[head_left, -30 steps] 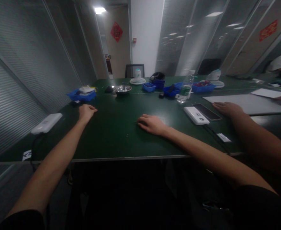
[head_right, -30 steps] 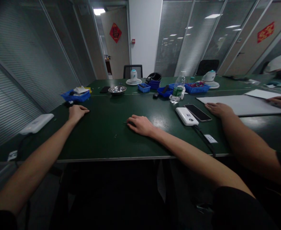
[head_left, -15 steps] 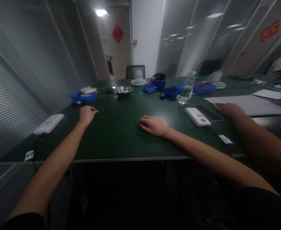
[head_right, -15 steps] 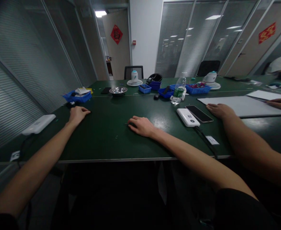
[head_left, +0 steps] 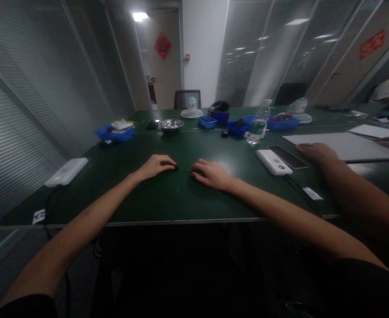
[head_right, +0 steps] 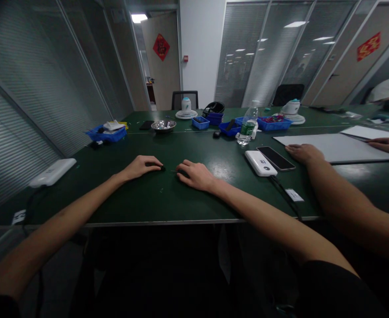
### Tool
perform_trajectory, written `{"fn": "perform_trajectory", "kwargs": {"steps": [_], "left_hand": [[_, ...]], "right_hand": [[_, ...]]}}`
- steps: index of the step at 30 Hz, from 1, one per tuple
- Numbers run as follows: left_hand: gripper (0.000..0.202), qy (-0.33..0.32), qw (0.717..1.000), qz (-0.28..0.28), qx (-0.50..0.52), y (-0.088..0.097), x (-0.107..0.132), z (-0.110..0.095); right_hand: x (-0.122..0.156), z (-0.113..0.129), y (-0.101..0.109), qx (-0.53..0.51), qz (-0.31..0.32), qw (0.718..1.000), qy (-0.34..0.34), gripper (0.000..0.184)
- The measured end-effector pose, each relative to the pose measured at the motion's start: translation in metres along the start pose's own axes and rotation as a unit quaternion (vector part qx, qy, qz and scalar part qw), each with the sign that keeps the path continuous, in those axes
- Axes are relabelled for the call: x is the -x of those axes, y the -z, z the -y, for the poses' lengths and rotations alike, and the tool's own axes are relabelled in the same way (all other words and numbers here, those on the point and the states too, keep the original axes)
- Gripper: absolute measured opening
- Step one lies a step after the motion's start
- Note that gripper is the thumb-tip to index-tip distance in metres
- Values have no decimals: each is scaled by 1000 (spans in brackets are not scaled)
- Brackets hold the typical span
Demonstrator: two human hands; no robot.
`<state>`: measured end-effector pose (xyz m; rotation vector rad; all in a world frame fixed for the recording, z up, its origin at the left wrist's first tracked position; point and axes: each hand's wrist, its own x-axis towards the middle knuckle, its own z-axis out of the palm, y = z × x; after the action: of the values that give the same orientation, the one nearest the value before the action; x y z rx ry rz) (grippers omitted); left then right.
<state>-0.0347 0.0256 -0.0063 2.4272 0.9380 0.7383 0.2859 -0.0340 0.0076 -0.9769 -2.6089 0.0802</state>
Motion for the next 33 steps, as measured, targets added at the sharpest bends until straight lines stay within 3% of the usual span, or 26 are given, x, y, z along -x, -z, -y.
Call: {"fn": "perform_trajectory", "kwargs": {"steps": [3,7,19,33], "left_hand": [[26,-35,999,19,12,-14,-5,-19],[25,-52,998,25,21,-21,-6,-29],[23,-78,996,0,50,-31,-8,-27],[29,-37,996,13,81,-30,-9,-28]], "right_hand": [[0,1,0,-2,-3,1000,3,32],[0,0,-1,0,2,1000,6,32],[0,-1,-1,-5,11,999,31,32],[1,1,-2,-9,-5,1000,24,34]]}}
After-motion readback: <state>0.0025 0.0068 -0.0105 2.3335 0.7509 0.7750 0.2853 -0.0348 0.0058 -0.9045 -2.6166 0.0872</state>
